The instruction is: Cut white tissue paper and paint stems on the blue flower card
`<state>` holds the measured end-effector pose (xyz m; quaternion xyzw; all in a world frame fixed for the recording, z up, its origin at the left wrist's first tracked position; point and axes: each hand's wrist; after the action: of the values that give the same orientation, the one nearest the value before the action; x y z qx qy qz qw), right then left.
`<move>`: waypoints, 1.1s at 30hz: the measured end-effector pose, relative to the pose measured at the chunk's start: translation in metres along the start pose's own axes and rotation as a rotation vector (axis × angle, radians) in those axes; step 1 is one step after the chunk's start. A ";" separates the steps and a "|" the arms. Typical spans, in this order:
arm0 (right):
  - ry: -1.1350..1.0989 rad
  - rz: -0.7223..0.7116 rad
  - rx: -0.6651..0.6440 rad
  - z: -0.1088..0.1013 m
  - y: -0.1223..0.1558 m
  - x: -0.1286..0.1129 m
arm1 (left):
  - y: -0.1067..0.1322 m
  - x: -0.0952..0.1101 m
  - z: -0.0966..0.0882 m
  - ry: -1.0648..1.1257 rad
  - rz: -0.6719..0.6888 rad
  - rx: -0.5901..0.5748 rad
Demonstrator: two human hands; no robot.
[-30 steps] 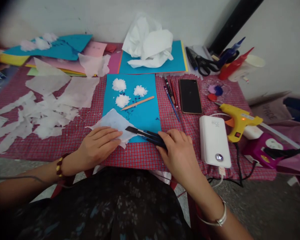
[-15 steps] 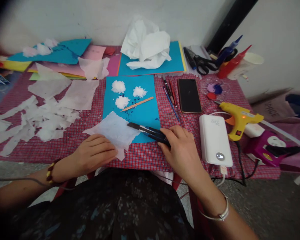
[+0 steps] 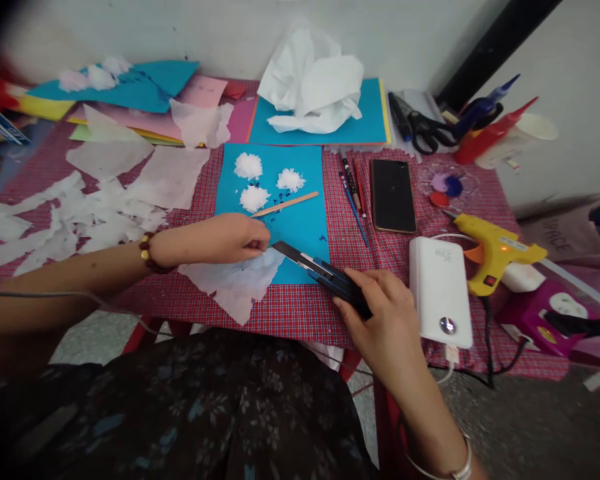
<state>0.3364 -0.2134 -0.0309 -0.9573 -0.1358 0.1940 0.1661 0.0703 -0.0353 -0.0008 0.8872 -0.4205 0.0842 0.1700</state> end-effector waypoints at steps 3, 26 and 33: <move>-0.001 -0.027 -0.010 -0.001 0.000 0.002 | -0.002 0.002 0.003 -0.017 -0.098 0.048; 0.007 -0.120 -0.119 0.009 -0.035 0.000 | 0.061 0.020 0.047 -0.251 0.224 0.589; -0.024 -0.135 -0.182 0.015 -0.036 0.002 | 0.044 0.014 0.031 0.077 0.099 0.517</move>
<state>0.3249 -0.1762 -0.0311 -0.9547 -0.2187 0.1806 0.0897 0.0452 -0.0828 -0.0151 0.8756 -0.4214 0.2306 -0.0508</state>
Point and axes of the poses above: each hand's wrist, its own y-axis away from the middle knuckle, its own z-axis out of the palm, x = y × z, and after that the axes turned 9 degrees about -z, right-handed
